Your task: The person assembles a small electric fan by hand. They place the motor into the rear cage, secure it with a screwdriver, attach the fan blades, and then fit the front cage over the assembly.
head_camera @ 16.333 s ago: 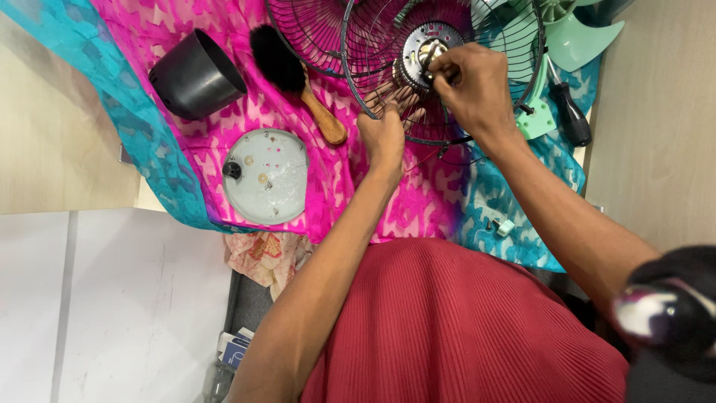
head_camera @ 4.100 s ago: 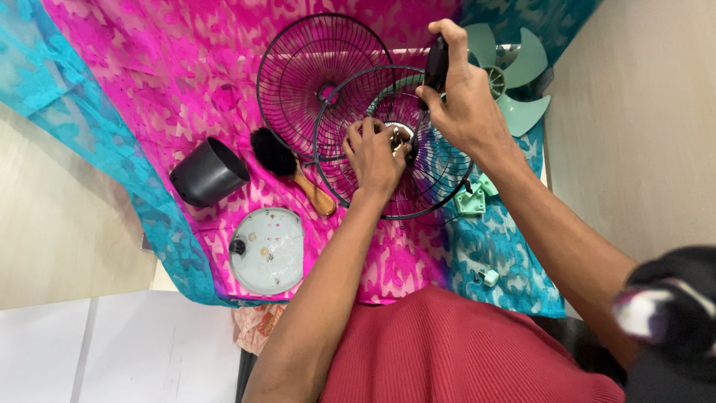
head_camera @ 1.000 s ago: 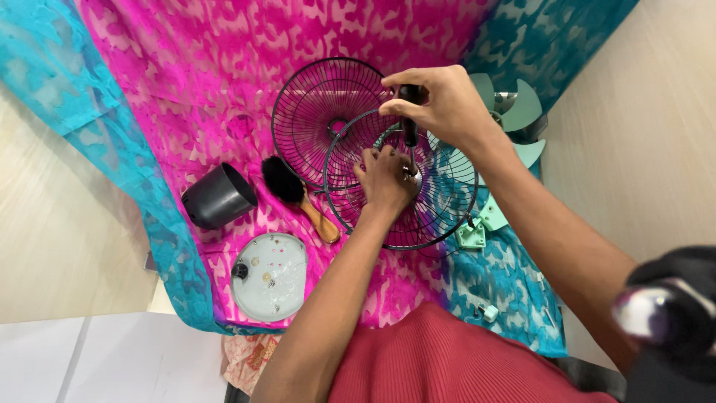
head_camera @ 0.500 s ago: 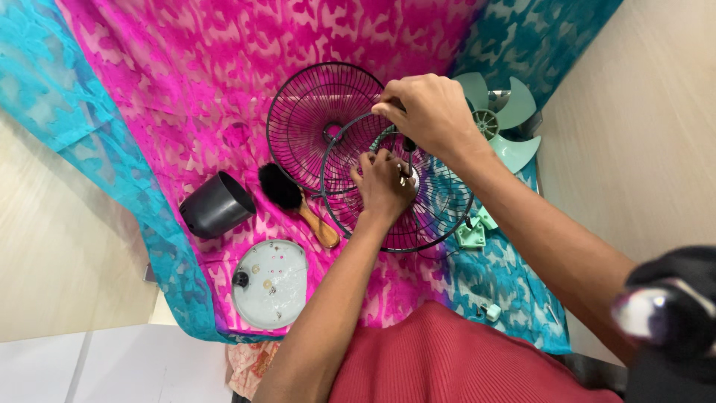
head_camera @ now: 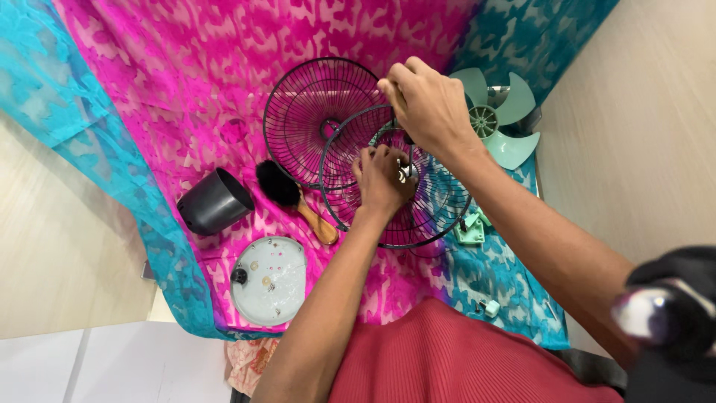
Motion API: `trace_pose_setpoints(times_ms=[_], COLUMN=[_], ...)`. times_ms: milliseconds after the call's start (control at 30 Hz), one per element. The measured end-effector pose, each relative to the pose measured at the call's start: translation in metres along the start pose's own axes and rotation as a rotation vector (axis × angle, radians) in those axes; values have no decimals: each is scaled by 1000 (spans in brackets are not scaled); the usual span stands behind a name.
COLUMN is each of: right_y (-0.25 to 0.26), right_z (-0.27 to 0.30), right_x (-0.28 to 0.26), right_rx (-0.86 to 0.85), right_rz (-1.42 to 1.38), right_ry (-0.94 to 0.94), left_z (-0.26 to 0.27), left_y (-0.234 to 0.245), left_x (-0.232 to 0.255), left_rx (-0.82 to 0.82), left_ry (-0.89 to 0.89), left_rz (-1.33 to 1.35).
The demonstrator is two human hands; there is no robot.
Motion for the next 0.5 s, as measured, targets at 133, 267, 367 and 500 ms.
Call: trace_pose_setpoints(times_ms=[133,267,367,500], right_y=[15,34,6,16], right_z=[0,15,5,5], right_x=[-14,-24,20,8], right_rx=[-7,55,-14,110], right_rz=[-210,-350,131,45], right_ry=[271,486,-89,166], left_z=[-2,-3,0,6], left_y=[-1,1,0,12], left_x=[1,0,-2,5], left_rx=[-30,-31,-26,79], left_ry=[13,31,55,-9], left_rz=[0,25,61,73])
Point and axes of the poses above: each hand's wrist, its own z-axis away from the middle knuckle, its own y-axis out of the back of the hand, x = y × z, the point moved 9 cm from there along -z, towards the middle knuckle, and after that the axes turned 10 degrees about -y, right-handed, at the moved point
